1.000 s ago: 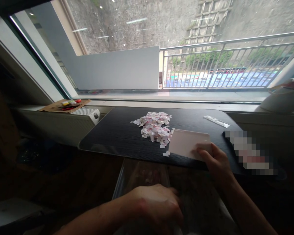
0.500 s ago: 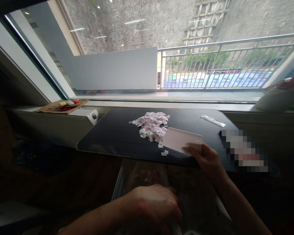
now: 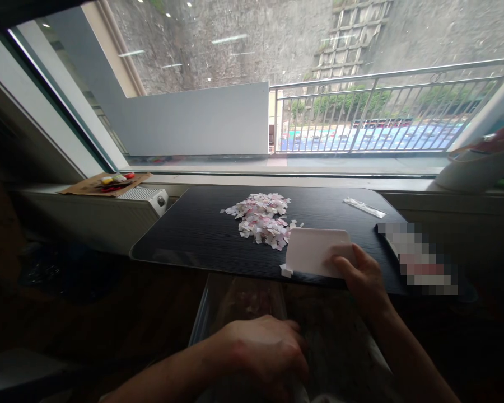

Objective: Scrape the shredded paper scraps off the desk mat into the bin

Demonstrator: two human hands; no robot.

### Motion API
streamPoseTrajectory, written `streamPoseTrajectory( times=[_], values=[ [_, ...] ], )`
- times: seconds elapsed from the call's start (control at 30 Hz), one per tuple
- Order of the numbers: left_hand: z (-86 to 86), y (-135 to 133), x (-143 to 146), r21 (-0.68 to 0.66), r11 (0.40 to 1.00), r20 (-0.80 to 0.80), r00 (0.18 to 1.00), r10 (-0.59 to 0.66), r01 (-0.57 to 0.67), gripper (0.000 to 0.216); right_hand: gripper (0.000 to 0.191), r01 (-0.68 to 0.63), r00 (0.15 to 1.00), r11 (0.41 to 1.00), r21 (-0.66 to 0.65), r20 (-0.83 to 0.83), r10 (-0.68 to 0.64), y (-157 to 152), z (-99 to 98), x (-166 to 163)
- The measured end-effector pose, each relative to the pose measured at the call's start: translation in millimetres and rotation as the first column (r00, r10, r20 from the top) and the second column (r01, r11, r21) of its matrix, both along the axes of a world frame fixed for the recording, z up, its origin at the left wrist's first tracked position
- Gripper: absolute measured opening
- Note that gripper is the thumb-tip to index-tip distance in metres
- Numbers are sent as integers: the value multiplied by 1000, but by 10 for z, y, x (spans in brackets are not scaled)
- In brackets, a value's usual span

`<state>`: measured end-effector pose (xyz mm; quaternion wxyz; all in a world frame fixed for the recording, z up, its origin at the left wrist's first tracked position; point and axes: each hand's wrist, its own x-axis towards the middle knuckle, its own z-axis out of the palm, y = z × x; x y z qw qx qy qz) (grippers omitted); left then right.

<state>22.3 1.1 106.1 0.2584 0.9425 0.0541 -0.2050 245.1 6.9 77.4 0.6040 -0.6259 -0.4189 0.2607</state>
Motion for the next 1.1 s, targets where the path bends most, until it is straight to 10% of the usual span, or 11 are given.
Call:
streamPoseTrajectory(
  times=[1.1],
  values=[
    [86, 120, -302, -51, 994, -17, 995, 100, -101, 24, 9, -90, 988, 996, 14, -127, 91, -8, 11, 33]
  ],
)
